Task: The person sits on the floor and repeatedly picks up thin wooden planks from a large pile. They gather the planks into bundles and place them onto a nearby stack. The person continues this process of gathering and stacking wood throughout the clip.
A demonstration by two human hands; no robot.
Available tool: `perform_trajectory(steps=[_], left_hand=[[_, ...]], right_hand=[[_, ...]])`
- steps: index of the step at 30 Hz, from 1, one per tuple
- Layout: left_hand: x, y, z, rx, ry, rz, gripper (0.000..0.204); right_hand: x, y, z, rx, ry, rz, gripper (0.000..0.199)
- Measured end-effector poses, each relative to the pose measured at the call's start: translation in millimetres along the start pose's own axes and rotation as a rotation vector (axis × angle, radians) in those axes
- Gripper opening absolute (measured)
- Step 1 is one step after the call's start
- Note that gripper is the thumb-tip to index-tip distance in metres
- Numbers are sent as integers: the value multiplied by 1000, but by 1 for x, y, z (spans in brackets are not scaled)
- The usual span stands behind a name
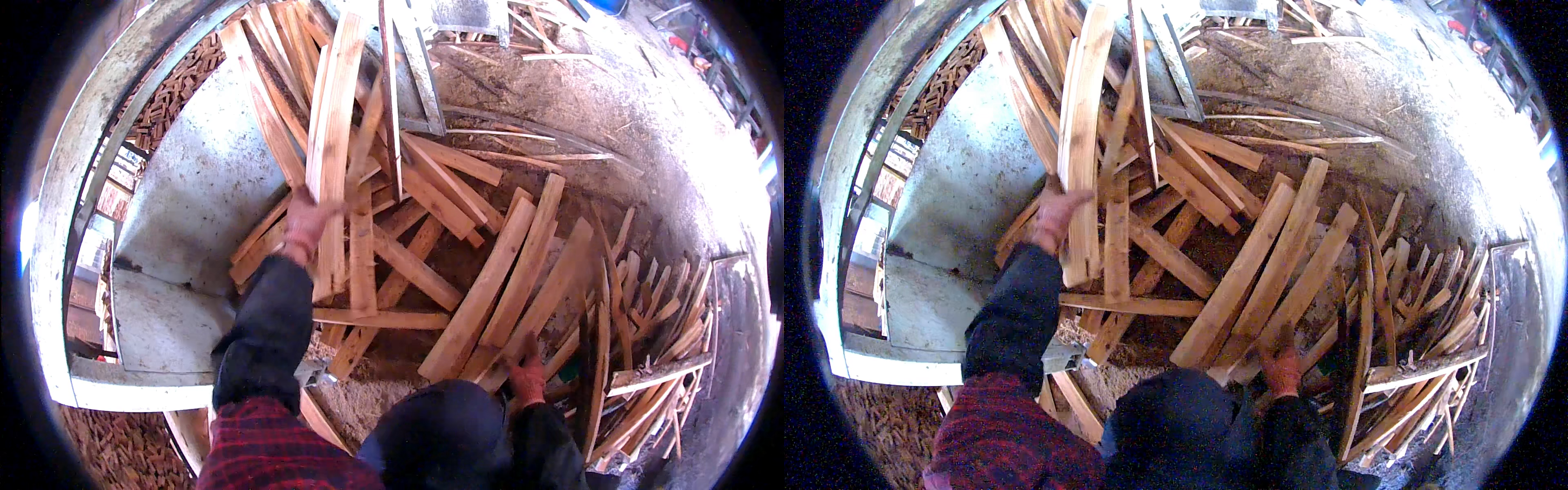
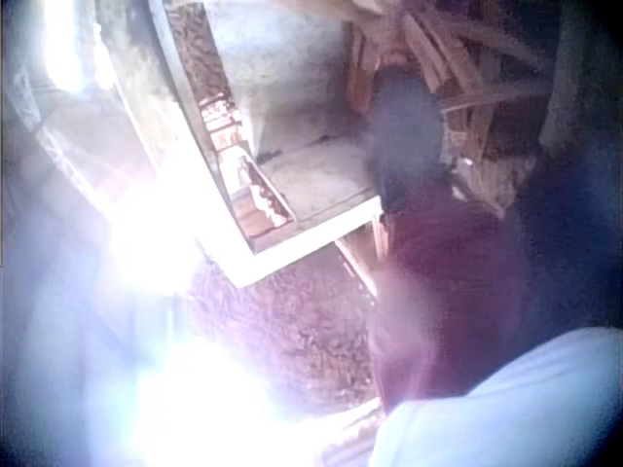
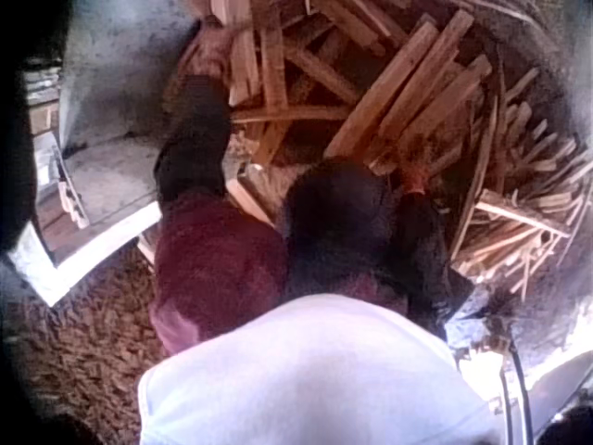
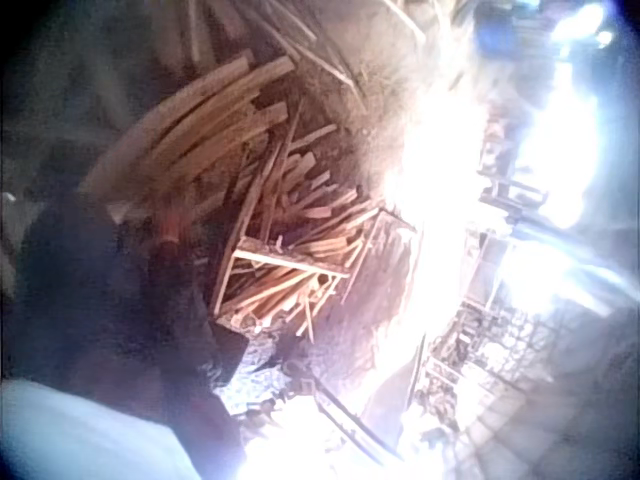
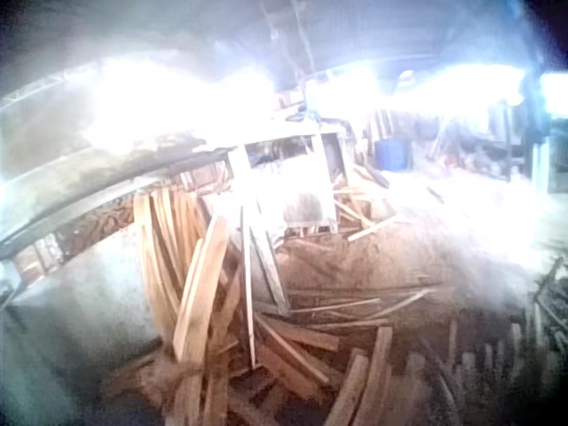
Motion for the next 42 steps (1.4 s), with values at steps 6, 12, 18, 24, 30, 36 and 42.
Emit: perform_trajectory(steps=[6,12,18,24,30,36,42], left_hand=[[60,-44,-161,-257,381,-337,96],[172,-38,-213,-58,669,208,90],[100,16,-41,96,-33,497,99],[74,79,77,-233,-33,459,74],[79,82,37,-271,60,-204,48],[67,-29,-4,-260,87,-354,41],[181,-34,92,-82,231,-210,48]], right_hand=[[0,-16,10,-49,-91,100,80],[-14,66,8,21,-189,225,88],[18,90,29,143,-154,-530,93],[29,70,38,85,-164,-503,104],[24,59,46,57,-109,-474,110],[14,55,49,61,-127,-482,110],[37,76,47,-21,-100,-474,102]])
Point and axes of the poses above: each hand's wrist, its own z-axis towards the middle knuckle, its own x-axis out of the palm, y = z × x, the point moved 8 cm from there along z, towards the middle knuckle, and after that the axes turned 2 degrees about -y, right-handed, at the moved point
